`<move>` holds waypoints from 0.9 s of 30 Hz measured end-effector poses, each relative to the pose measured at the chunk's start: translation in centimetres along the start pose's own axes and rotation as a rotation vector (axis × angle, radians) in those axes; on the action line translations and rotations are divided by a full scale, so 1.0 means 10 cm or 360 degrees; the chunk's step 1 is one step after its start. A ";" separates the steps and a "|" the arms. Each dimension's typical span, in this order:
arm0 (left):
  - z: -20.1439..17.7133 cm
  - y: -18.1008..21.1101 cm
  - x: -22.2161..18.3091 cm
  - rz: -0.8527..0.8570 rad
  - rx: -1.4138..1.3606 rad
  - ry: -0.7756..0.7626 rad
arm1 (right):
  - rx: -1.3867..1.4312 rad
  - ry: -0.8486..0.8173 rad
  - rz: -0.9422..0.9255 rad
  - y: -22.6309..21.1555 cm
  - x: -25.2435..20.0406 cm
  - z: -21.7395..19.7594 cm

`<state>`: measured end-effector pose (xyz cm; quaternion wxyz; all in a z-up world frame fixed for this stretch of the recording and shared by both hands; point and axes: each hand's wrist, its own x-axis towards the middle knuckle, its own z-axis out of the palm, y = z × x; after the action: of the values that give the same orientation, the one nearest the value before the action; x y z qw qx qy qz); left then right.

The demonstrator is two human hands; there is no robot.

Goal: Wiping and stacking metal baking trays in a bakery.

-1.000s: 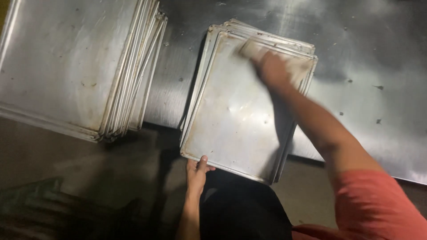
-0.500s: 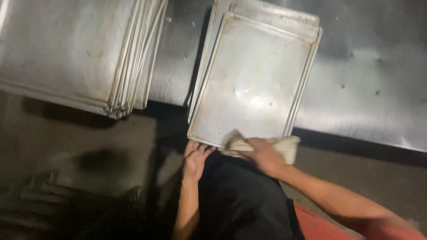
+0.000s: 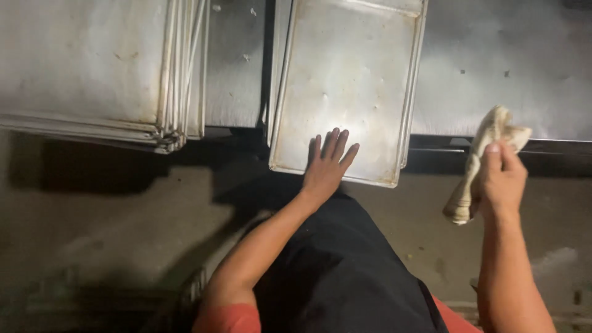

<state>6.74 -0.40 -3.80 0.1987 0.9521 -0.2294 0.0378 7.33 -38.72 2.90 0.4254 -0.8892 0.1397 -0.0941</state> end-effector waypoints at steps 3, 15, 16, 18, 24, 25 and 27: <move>-0.10 -0.13 0.14 0.0163 0.0241 0.0029 | 0.0190 0.0216 -0.0011 -0.60 0.02 -0.15; -0.40 -0.22 0.22 -0.1399 -0.2800 0.1803 | 0.0102 -0.0391 -0.1335 -2.16 -0.36 1.50; -0.35 -0.22 0.11 -0.1016 -0.3276 0.1731 | -0.0108 -0.0602 -0.1378 -2.37 -0.54 1.65; -0.32 -0.15 -0.09 -0.0572 -0.3694 0.1648 | -0.0306 -0.0825 -0.1436 -2.54 -0.62 1.87; -0.58 0.42 -0.47 -0.1194 -0.3314 0.1545 | -0.0551 -0.0725 -0.0949 -1.26 1.30 2.69; -0.60 0.42 -0.49 -0.1275 -0.3283 0.1504 | -0.0791 -0.0421 -0.1066 -0.83 1.89 2.79; -0.53 0.37 -0.55 -0.1382 -0.3231 0.1526 | -0.1002 -0.0151 -0.1207 -0.70 2.29 2.83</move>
<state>0.26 0.99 1.55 0.9187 0.2486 0.2823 0.1200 38.15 -21.41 -8.07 0.0780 -0.9661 -0.1914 -0.1549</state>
